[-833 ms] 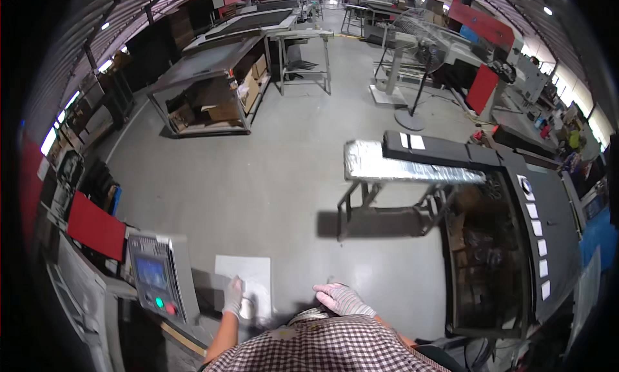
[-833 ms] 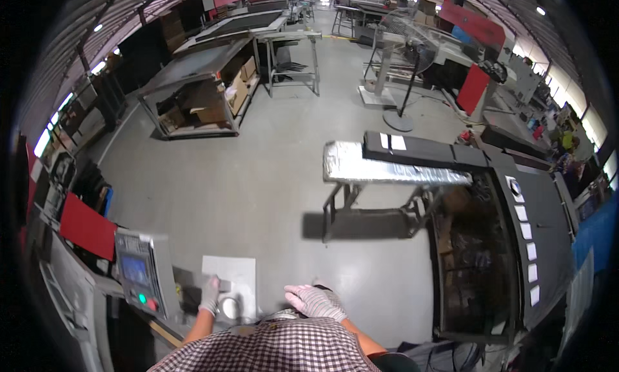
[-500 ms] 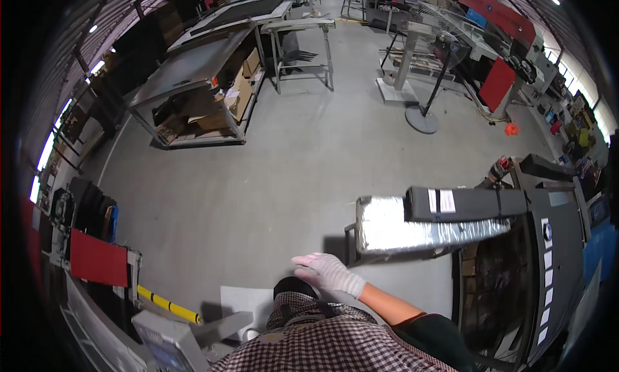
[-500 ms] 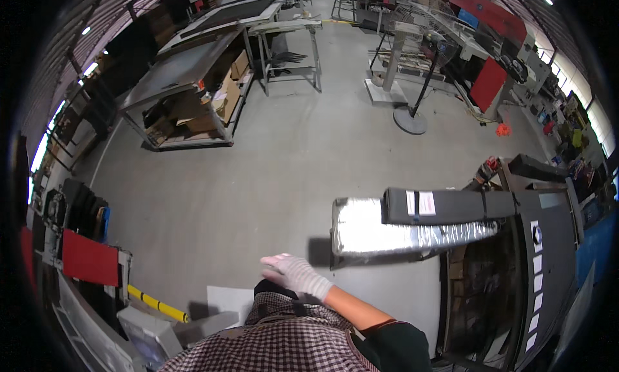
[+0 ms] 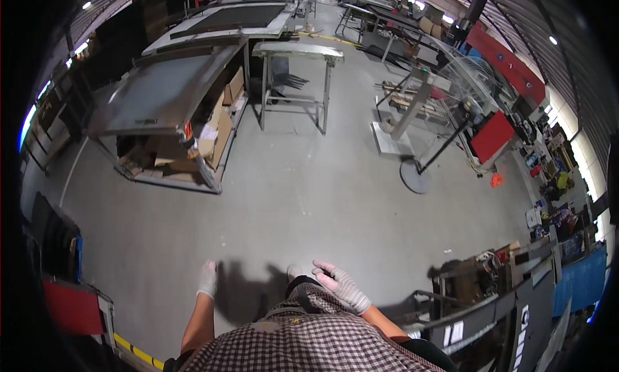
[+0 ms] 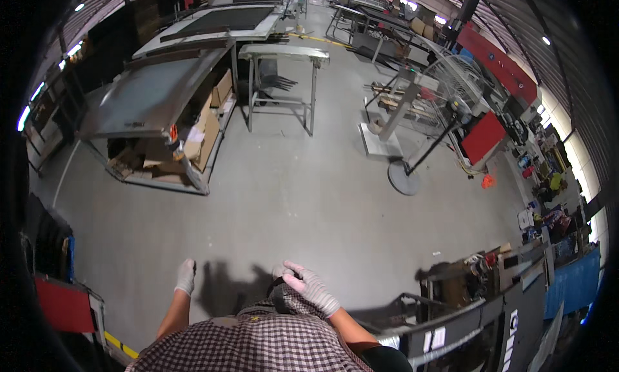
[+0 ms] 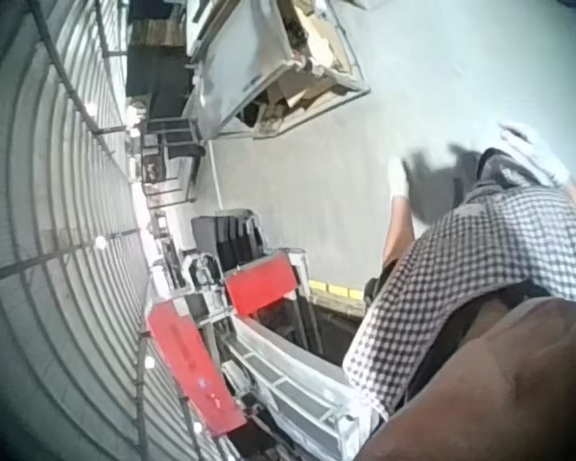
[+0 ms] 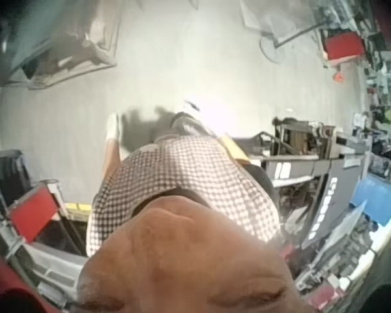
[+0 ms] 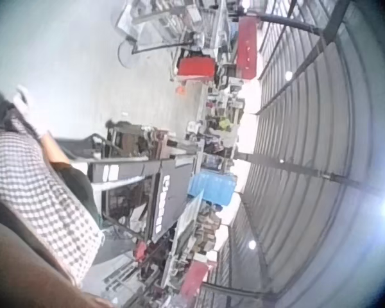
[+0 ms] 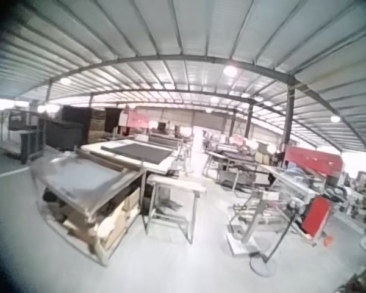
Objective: The worker is assembling and taping industrial foam-like panel components, then moving them to a conveyor and sorting station.
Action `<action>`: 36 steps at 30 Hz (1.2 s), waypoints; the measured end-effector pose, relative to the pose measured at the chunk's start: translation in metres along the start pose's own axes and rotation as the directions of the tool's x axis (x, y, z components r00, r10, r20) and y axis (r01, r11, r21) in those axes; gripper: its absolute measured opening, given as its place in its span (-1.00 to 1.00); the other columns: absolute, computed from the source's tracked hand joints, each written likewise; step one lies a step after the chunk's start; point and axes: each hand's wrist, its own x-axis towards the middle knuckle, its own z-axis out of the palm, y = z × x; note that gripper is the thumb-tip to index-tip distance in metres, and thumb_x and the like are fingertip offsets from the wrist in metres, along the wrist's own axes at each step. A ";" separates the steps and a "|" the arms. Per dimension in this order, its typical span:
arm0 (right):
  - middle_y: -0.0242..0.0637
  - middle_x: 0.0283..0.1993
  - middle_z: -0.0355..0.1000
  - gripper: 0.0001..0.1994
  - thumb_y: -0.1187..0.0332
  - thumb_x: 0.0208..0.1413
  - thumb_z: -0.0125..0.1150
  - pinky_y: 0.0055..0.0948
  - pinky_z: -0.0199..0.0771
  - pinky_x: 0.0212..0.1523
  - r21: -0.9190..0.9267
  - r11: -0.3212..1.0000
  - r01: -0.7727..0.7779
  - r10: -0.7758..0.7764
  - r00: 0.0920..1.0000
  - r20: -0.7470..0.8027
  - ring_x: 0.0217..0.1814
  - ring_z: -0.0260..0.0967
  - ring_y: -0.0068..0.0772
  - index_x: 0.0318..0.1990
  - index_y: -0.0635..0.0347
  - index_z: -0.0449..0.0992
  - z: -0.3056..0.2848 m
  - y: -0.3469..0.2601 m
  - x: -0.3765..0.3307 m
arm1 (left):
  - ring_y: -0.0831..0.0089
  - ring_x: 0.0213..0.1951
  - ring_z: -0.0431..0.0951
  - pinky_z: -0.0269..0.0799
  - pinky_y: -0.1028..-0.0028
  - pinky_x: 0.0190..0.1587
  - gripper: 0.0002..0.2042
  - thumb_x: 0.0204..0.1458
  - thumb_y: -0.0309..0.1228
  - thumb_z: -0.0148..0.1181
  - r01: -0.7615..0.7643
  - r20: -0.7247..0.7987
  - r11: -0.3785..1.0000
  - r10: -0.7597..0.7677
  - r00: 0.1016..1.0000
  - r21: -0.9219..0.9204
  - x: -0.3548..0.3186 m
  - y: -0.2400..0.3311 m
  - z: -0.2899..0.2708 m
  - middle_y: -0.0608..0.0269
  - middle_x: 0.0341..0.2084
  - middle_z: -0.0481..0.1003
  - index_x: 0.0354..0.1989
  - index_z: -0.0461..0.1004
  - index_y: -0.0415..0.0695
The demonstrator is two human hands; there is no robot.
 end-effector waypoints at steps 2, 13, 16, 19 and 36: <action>-0.14 0.20 0.44 -0.35 0.07 0.29 0.17 -0.35 0.29 0.31 0.086 0.992 -0.091 0.097 0.993 -0.064 0.26 0.35 -0.36 0.40 0.27 0.22 -0.041 0.005 0.075 | 0.45 -0.51 0.32 0.18 0.27 -0.45 -0.70 0.21 -0.21 -0.01 -0.001 0.022 0.957 0.008 1.000 -0.291 0.091 0.137 0.050 0.34 -0.55 0.43 -0.51 0.40 -0.10; 0.10 0.47 0.12 -0.12 0.01 0.18 0.28 -0.28 0.04 0.47 0.073 0.988 0.135 -0.145 0.975 0.170 0.55 0.02 -0.08 0.48 0.28 -0.02 -0.176 -0.150 0.568 | 0.26 -0.17 0.53 0.41 0.25 -0.02 -0.63 0.28 -0.18 0.01 0.472 0.056 0.879 -0.469 0.881 -0.063 0.327 0.171 0.057 0.16 -0.20 0.57 -0.02 0.53 -0.25; 0.15 0.48 0.08 -0.07 -0.03 0.16 0.28 -0.27 0.00 0.49 0.016 0.972 0.233 -0.232 0.956 0.181 0.57 -0.03 -0.03 0.49 0.29 -0.07 -0.217 -0.152 0.706 | 0.31 -0.18 0.52 0.41 0.28 -0.04 -0.65 0.27 -0.20 0.03 0.632 0.024 0.762 -0.635 0.772 -0.142 0.414 0.194 0.054 0.19 -0.22 0.56 -0.01 0.52 -0.24; 0.14 0.50 0.04 -0.03 -0.07 0.14 0.30 -0.26 0.00 0.49 0.139 0.975 0.173 -0.176 0.984 0.011 0.57 -0.05 -0.03 0.49 0.31 -0.09 -0.271 -0.150 0.815 | 0.36 -0.19 0.51 0.42 0.32 -0.06 -0.66 0.27 -0.21 0.05 0.687 0.024 0.706 -0.694 0.719 -0.171 0.533 0.214 0.067 0.22 -0.23 0.55 0.00 0.52 -0.23; -0.26 -0.06 0.44 -0.09 -0.55 -0.07 0.11 -0.22 0.37 0.08 0.854 0.423 0.303 0.362 0.807 -0.466 -0.05 0.34 -0.25 0.18 0.07 0.41 -0.623 -0.101 1.339 | 0.39 -0.01 0.52 0.41 0.42 0.07 -0.67 0.28 -0.29 0.09 -0.148 0.301 0.811 0.370 0.879 -0.565 1.277 0.589 0.195 0.26 -0.04 0.52 0.13 0.47 -0.17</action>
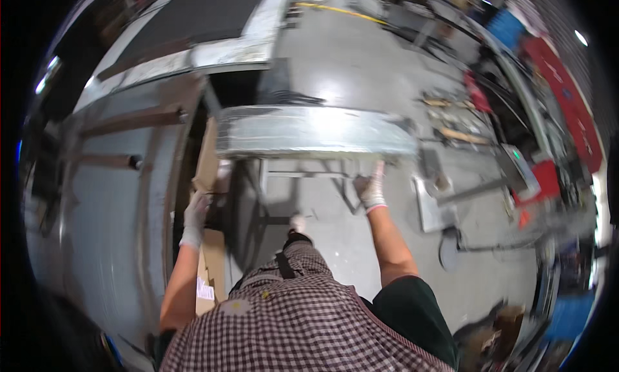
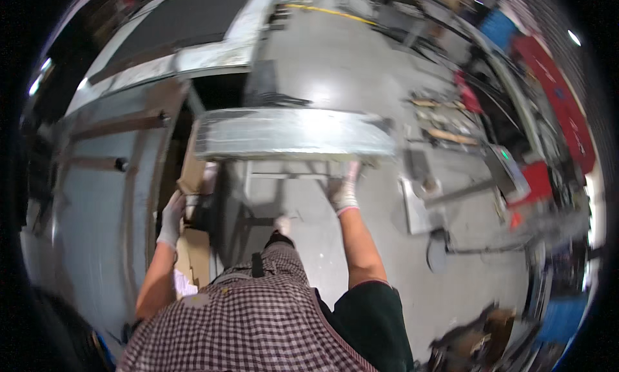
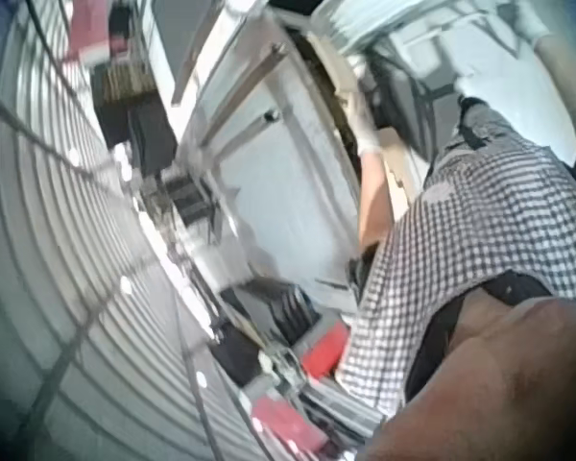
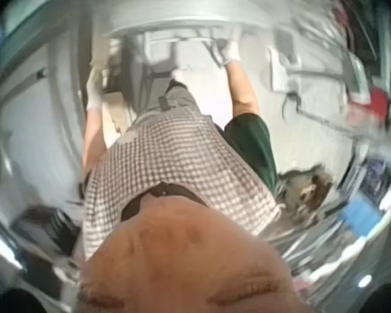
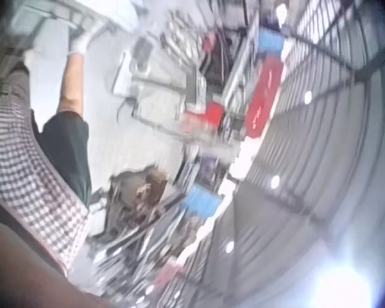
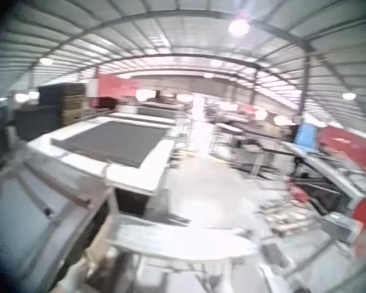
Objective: The worker is assembling and taping industrial foam-like panel components, then moving them to a conveyor and sorting station.
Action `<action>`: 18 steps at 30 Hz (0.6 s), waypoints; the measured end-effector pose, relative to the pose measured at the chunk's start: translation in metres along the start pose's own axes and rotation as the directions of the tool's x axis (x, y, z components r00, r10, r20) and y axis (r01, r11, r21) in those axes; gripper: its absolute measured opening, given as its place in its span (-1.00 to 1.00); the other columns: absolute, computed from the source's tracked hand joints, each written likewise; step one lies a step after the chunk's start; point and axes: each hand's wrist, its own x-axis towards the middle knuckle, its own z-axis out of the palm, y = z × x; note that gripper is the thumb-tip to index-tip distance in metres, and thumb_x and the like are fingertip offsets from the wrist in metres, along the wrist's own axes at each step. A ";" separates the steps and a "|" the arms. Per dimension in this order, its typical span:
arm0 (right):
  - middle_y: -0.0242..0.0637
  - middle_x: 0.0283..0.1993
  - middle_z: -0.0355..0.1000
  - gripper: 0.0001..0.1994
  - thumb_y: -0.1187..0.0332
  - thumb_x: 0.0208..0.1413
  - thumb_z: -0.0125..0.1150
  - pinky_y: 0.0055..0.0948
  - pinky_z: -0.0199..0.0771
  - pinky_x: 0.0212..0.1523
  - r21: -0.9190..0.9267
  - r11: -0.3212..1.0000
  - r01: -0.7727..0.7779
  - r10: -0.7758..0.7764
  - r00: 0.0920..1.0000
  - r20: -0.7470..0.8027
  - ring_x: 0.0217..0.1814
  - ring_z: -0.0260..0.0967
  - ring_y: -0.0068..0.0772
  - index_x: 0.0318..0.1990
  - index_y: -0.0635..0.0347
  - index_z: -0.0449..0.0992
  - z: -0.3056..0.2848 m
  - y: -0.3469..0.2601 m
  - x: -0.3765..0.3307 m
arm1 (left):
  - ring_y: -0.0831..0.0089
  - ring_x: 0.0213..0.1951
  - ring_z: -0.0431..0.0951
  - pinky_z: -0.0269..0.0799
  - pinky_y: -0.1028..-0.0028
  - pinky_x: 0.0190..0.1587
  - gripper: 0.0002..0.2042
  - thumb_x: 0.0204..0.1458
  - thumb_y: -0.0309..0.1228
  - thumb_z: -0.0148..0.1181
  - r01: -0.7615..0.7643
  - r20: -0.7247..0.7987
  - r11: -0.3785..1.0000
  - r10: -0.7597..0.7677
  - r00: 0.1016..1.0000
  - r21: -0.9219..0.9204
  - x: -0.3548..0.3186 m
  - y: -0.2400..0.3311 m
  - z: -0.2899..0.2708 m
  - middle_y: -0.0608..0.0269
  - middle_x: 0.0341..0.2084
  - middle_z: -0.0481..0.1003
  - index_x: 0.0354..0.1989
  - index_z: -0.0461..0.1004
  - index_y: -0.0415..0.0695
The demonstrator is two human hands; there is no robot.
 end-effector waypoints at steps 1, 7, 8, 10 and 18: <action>-0.22 0.20 0.39 -0.04 -0.53 -0.08 0.13 -0.05 0.27 0.29 -0.049 0.995 0.086 -0.090 0.993 -0.080 0.20 0.32 -0.10 0.31 0.05 0.33 0.071 -0.004 -0.013 | 0.29 -0.02 0.52 0.41 0.35 0.04 -0.75 0.28 -0.28 0.07 0.085 -0.290 0.948 -0.178 0.940 -0.306 0.003 -0.015 -0.003 0.25 -0.06 0.54 0.01 0.49 -0.14; -0.19 0.41 0.26 -0.16 -0.28 0.08 0.16 -0.02 0.23 0.40 0.317 0.928 0.197 -0.165 0.979 -0.123 0.41 0.22 -0.05 0.39 0.09 0.24 -0.015 -0.007 0.135 | 0.33 0.03 0.50 0.39 0.40 0.10 -0.30 0.06 -0.11 0.37 0.552 -0.520 0.804 -0.382 0.764 0.220 0.168 0.011 0.044 0.06 0.04 0.51 0.28 0.29 -0.27; -0.19 0.41 0.26 -0.17 -0.27 0.10 0.14 -0.02 0.23 0.40 0.255 0.949 0.185 -0.159 0.980 -0.120 0.41 0.22 -0.05 0.39 0.11 0.24 0.003 0.004 0.134 | 0.33 0.03 0.50 0.39 0.40 0.10 -0.30 0.06 -0.11 0.37 0.578 -0.556 0.795 -0.400 0.729 0.186 0.173 0.020 0.040 0.06 0.04 0.51 0.28 0.29 -0.27; -0.18 0.41 0.26 -0.21 -0.24 0.15 0.08 0.00 0.25 0.40 0.233 0.948 0.218 -0.199 0.975 -0.104 0.41 0.22 -0.01 0.39 0.14 0.24 -0.004 0.003 0.120 | 0.31 0.08 0.50 0.40 0.40 0.13 -0.23 0.01 -0.10 0.42 0.467 -0.372 0.875 -0.479 0.795 -0.130 0.205 0.025 0.051 0.04 0.09 0.48 0.31 0.26 -0.29; -0.20 0.46 0.18 -0.20 -0.32 0.18 -0.21 0.12 0.08 0.44 0.194 0.880 0.434 -0.332 0.853 -0.404 0.50 0.07 0.03 0.43 0.02 0.21 -0.034 0.066 -0.072 | 0.28 0.17 0.44 0.32 0.38 0.24 -0.11 -0.07 0.01 0.43 0.480 0.027 0.827 -0.509 0.860 0.292 0.268 0.033 0.068 0.01 0.15 0.44 0.36 0.20 -0.29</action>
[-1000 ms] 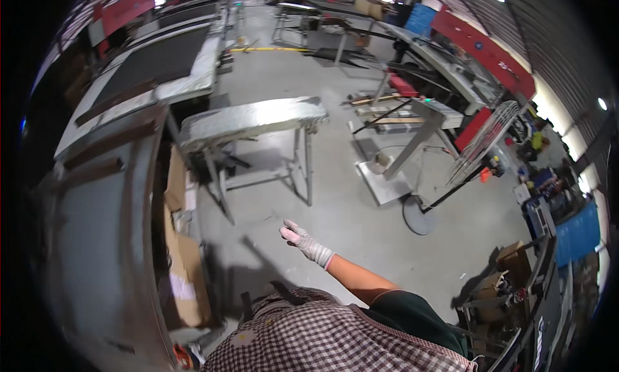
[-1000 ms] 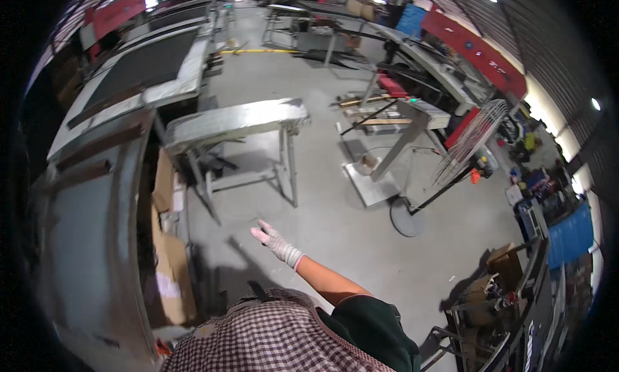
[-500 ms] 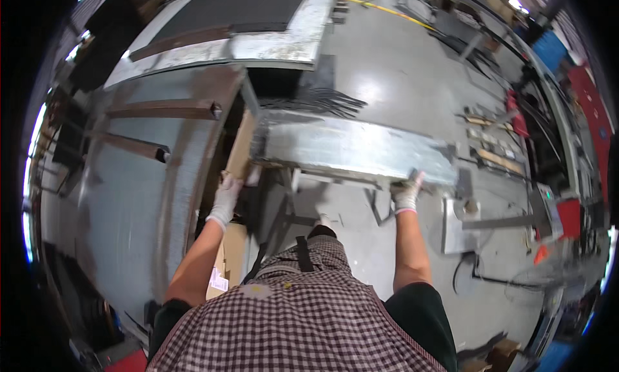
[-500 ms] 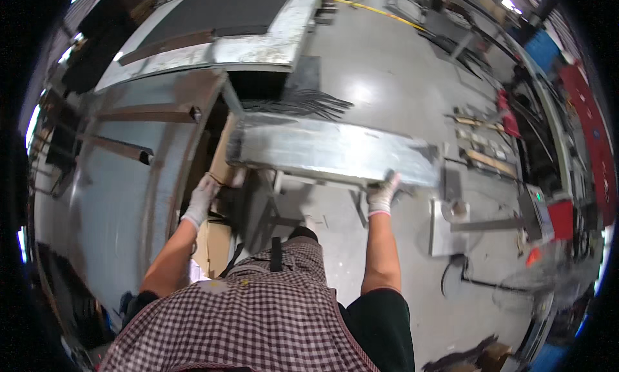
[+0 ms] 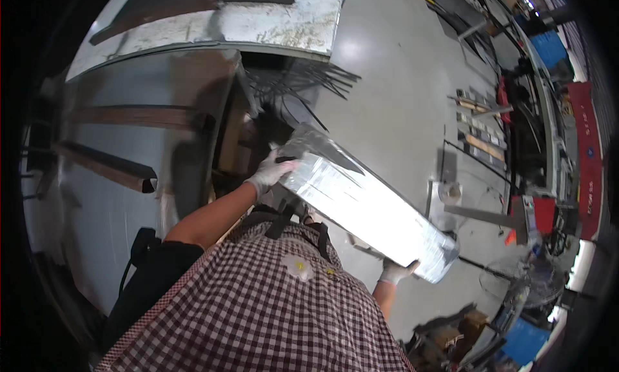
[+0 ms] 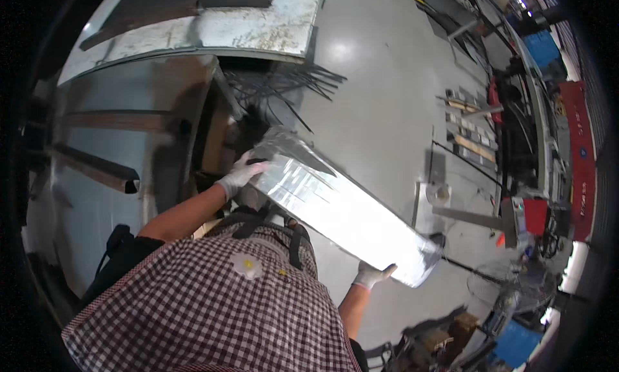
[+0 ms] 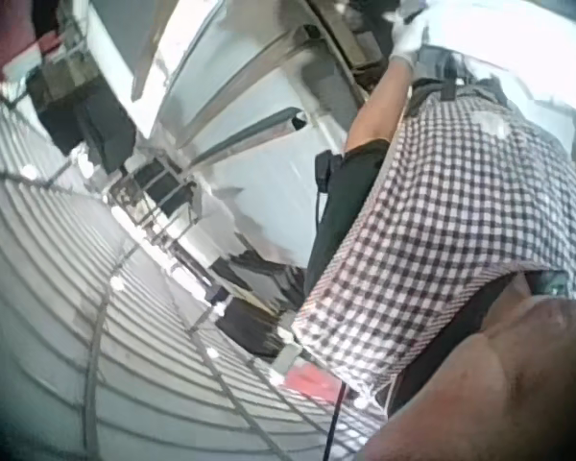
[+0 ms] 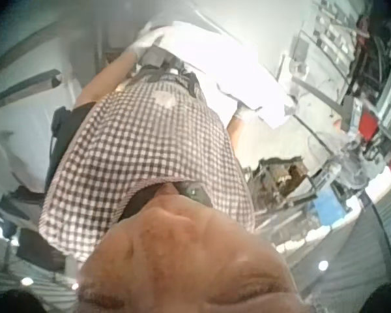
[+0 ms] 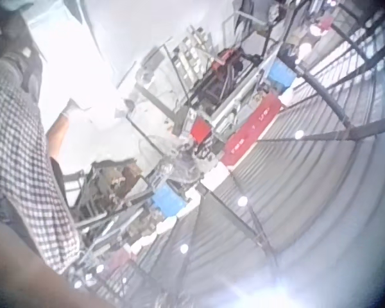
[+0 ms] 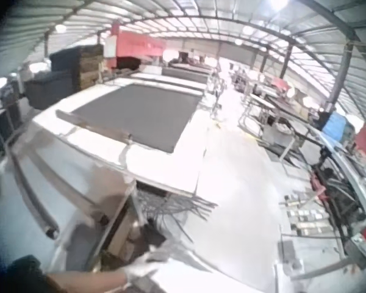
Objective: The worker is assembling and taping industrial foam-like panel components, then moving them to a conveyor and sorting station.
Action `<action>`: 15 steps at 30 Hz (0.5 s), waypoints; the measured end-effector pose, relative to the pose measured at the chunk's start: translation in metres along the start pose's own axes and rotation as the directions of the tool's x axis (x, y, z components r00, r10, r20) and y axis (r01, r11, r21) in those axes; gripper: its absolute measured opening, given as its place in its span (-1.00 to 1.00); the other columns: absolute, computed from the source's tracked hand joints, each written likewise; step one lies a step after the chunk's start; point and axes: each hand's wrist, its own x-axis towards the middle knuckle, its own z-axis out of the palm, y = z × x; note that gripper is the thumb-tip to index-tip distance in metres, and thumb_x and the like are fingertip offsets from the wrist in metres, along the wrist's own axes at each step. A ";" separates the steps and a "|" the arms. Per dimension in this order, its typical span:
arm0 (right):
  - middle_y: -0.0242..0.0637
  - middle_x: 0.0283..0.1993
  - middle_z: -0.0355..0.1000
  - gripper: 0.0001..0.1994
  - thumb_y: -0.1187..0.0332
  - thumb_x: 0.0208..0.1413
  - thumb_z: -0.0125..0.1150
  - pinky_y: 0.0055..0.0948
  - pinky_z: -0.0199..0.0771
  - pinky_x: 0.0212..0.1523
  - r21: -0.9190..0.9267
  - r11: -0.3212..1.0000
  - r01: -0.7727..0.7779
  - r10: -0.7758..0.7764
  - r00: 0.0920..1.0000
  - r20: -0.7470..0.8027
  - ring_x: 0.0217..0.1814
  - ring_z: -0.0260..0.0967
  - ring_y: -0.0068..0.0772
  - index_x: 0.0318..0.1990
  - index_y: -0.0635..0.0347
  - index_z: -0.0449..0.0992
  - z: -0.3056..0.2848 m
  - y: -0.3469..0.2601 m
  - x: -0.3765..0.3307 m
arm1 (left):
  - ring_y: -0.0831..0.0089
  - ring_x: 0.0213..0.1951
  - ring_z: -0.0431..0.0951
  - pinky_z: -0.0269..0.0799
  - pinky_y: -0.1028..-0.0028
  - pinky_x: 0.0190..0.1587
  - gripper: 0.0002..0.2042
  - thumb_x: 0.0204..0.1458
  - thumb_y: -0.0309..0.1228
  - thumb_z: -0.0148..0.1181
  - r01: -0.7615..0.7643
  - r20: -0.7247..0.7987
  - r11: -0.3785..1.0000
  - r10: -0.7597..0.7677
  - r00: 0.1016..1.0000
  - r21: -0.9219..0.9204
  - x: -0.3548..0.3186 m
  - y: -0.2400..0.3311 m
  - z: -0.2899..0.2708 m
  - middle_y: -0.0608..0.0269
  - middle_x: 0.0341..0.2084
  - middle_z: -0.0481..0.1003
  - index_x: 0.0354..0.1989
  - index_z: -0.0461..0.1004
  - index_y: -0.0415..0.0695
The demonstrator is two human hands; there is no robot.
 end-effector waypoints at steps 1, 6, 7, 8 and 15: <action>-0.22 0.47 0.17 -0.18 -0.36 0.17 -0.26 0.13 0.07 0.43 0.078 0.994 0.071 -0.053 0.976 -0.212 0.50 0.06 0.05 0.44 -0.01 0.20 -0.013 0.002 -0.035 | 0.26 0.19 0.43 0.30 0.38 0.26 -0.06 -0.06 0.03 0.41 0.066 0.101 0.994 -0.074 0.992 0.082 -0.006 0.024 0.005 -0.03 0.18 0.42 0.41 0.13 -0.26; -0.20 0.39 0.27 -0.25 -0.24 0.20 -0.06 -0.06 0.23 0.35 -0.079 0.996 0.043 -0.076 0.868 -0.491 0.38 0.21 -0.06 0.39 0.10 0.26 -0.116 0.008 -0.182 | 0.12 0.45 0.06 0.02 0.28 0.44 -0.07 0.01 -0.10 0.36 -0.111 0.539 0.986 0.160 0.827 -0.124 -0.028 0.075 0.052 -0.13 0.40 0.14 0.48 -0.01 -0.20; -0.19 0.38 0.28 -0.27 -0.21 0.21 -0.05 -0.07 0.24 0.34 -0.128 0.992 0.011 -0.082 0.825 -0.559 0.37 0.22 -0.07 0.38 0.10 0.27 -0.122 0.010 -0.201 | 0.11 0.48 0.00 -0.04 0.26 0.47 -0.09 0.03 -0.11 0.35 -0.154 0.515 0.982 0.188 0.836 -0.110 -0.042 0.093 0.048 -0.11 0.43 0.09 0.48 -0.01 -0.19; -0.18 0.37 0.28 -0.29 -0.19 0.21 -0.04 -0.08 0.26 0.32 -0.173 0.985 -0.021 -0.089 0.791 -0.605 0.36 0.23 -0.08 0.37 0.10 0.27 -0.123 0.010 -0.213 | -0.02 0.46 0.01 0.02 0.15 0.44 -0.01 0.03 0.11 0.30 -0.304 0.403 0.952 0.288 0.869 -0.024 -0.047 0.100 0.033 -0.24 0.41 0.08 0.49 -0.07 -0.20; -0.13 0.30 0.33 -0.42 -0.02 0.26 0.04 -0.15 0.37 0.21 -0.441 0.868 -0.228 -0.195 0.662 -0.724 0.27 0.31 -0.17 0.33 0.11 0.32 -0.118 -0.005 -0.209 | -0.07 0.09 0.45 0.37 0.11 0.19 -0.09 -0.26 0.06 0.56 0.133 -0.686 0.674 0.722 0.088 0.726 -0.017 0.077 -0.264 -0.14 0.06 0.43 0.18 0.32 -0.32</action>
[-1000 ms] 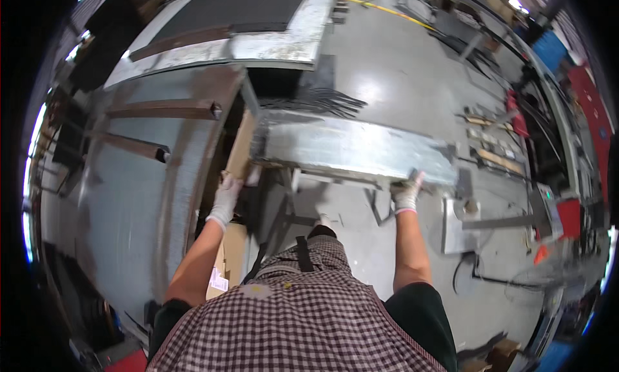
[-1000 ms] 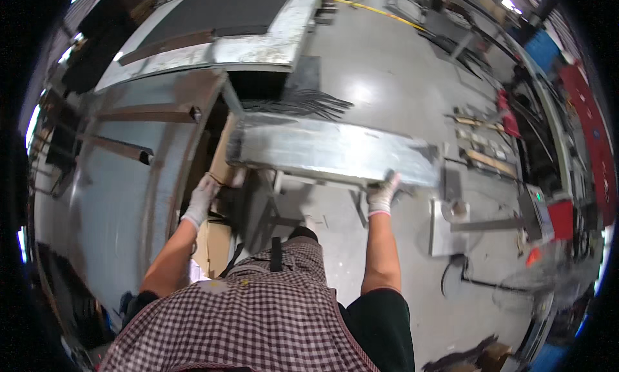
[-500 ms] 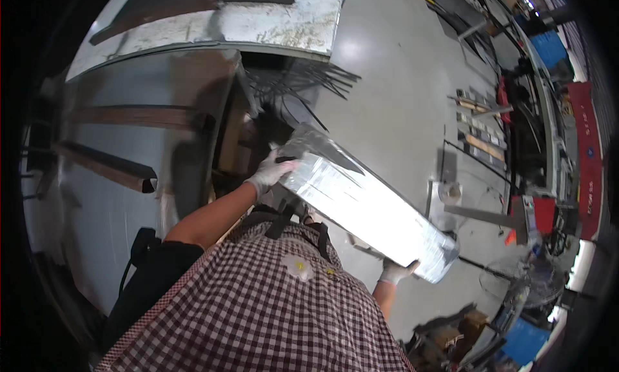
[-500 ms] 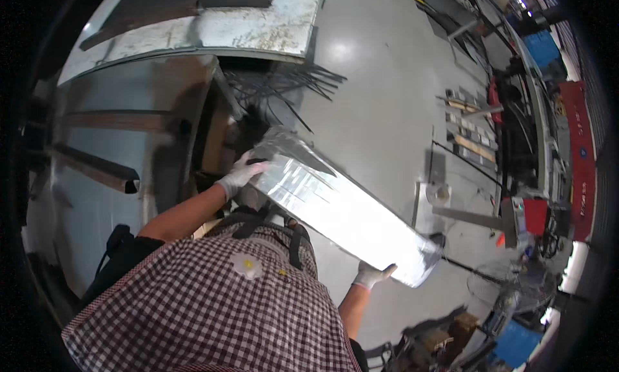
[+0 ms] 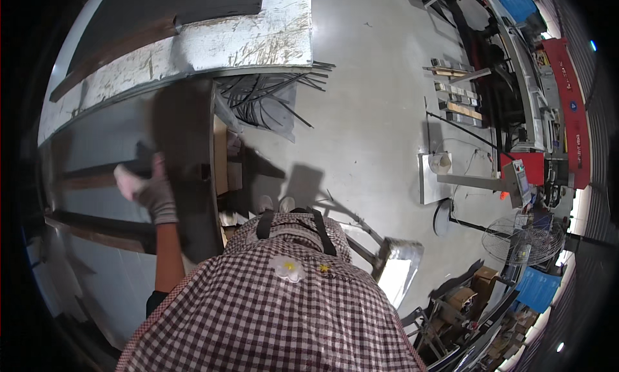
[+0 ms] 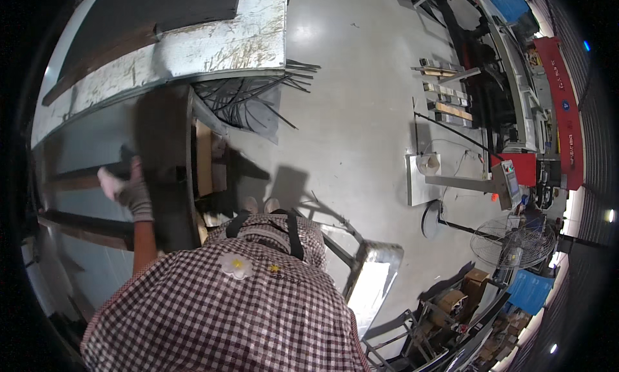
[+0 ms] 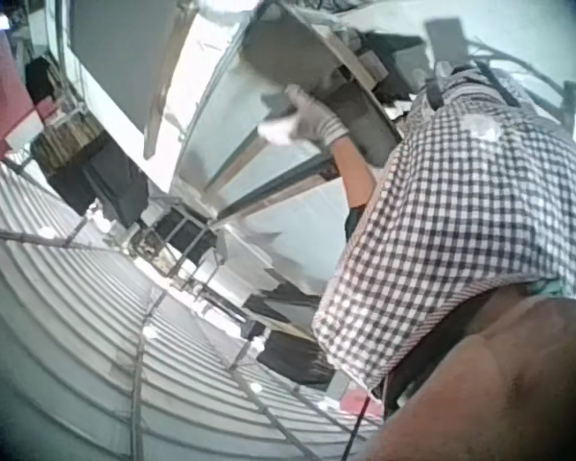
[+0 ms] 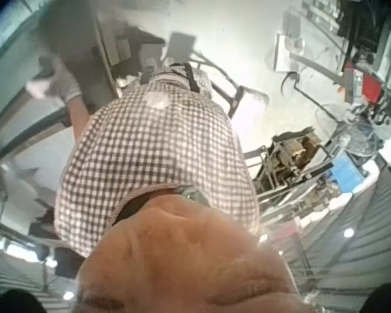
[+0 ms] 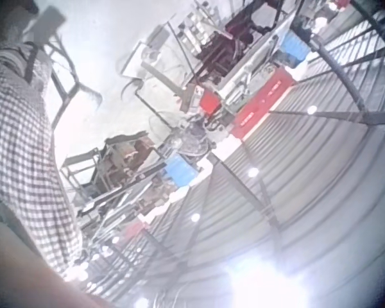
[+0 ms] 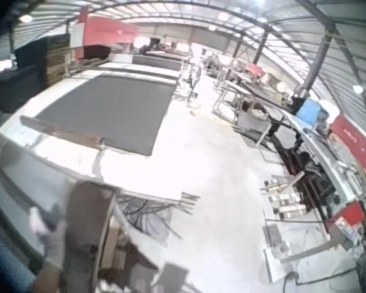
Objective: The worker is assembling and taping industrial foam-like panel components, then moving them to a conveyor and sorting station.
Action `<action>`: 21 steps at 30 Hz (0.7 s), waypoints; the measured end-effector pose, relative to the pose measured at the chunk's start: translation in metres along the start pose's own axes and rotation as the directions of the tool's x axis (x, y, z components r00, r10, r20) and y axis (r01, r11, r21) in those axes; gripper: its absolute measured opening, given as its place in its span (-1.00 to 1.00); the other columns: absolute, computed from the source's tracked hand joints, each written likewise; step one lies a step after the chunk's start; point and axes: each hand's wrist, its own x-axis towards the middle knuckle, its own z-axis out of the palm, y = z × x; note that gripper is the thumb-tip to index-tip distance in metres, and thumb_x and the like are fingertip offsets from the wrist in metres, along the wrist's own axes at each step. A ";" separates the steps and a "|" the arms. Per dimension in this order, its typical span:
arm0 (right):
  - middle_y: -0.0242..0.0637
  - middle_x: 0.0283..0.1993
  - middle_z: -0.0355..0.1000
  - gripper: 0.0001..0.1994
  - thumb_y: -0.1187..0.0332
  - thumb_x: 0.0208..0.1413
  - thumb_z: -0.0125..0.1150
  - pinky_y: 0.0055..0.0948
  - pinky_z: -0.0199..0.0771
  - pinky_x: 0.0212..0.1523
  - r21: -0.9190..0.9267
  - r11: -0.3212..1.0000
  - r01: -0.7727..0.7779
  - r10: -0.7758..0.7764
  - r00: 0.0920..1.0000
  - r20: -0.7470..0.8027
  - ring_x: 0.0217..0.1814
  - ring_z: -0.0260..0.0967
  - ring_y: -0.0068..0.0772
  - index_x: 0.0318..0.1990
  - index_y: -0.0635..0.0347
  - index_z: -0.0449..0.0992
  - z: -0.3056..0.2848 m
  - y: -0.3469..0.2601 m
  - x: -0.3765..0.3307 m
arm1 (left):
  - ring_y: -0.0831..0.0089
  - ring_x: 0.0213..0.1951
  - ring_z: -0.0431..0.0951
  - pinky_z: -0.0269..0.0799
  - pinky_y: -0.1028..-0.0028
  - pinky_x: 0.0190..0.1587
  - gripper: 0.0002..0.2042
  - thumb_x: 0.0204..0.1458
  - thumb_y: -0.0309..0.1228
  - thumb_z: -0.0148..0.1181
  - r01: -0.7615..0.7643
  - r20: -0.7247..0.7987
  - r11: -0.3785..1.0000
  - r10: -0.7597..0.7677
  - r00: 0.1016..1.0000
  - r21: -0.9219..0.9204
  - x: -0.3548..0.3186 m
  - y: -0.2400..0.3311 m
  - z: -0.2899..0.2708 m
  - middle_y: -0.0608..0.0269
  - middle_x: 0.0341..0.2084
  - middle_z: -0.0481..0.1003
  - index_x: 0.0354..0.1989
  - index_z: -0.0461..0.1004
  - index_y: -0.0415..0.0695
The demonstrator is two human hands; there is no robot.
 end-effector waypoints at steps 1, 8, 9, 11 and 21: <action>-0.13 0.29 0.34 -0.43 0.00 0.27 0.05 -0.16 0.39 0.20 -0.063 0.998 0.025 -0.025 1.000 -0.002 0.25 0.32 -0.19 0.32 0.12 0.32 0.006 -0.007 0.008 | -0.06 -0.03 0.51 0.45 0.12 0.07 -0.12 -0.35 0.07 0.60 0.238 0.046 0.966 -0.244 0.969 0.101 0.012 -0.028 0.006 -0.05 -0.03 0.48 0.09 0.38 -0.28; -0.04 0.24 0.36 -0.48 0.35 0.24 0.25 -0.29 0.33 0.28 -0.337 0.448 0.828 -0.753 0.553 0.358 0.25 0.33 -0.25 0.28 0.42 0.28 0.354 -0.153 -0.075 | 0.19 -0.01 0.51 0.54 0.13 0.01 -0.35 -0.32 -0.39 0.57 0.882 0.376 0.082 -0.883 0.280 -0.464 -0.005 -0.132 0.085 -0.01 -0.05 0.47 -0.03 0.40 -0.42; -0.08 0.25 0.36 -0.48 0.39 0.23 0.26 -0.32 0.26 0.33 -0.182 0.510 0.841 -0.676 0.523 0.519 0.29 0.30 -0.25 0.28 0.41 0.29 0.402 -0.164 -0.074 | 0.17 -0.13 0.55 0.58 0.14 -0.11 -0.45 -0.20 -0.48 0.46 0.898 0.351 0.085 -0.901 0.254 -0.433 -0.003 -0.111 0.091 -0.02 -0.08 0.47 -0.01 0.40 -0.43; -0.19 0.12 0.45 -0.58 0.46 0.21 0.26 -0.38 0.36 0.23 -0.094 0.353 0.931 -0.518 0.279 0.809 0.16 0.37 -0.38 0.21 0.29 0.39 0.496 -0.169 -0.130 | 0.18 -0.15 0.56 0.59 0.16 -0.12 -0.50 -0.13 -0.45 0.41 0.870 0.529 -0.077 -0.819 0.224 -0.487 -0.012 -0.038 0.080 -0.01 -0.09 0.48 0.00 0.41 -0.40; -0.17 0.14 0.44 -0.37 0.33 -0.03 0.51 -0.35 0.42 0.18 -0.117 0.808 0.577 0.324 -0.270 0.907 0.18 0.41 -0.31 0.23 0.23 0.42 0.801 -0.255 -0.204 | 0.29 0.08 0.53 0.44 0.28 0.24 -0.61 0.24 -0.31 0.12 0.764 0.932 -0.536 -0.243 0.268 -0.359 -0.176 0.269 0.184 0.18 0.10 0.49 0.20 0.42 -0.20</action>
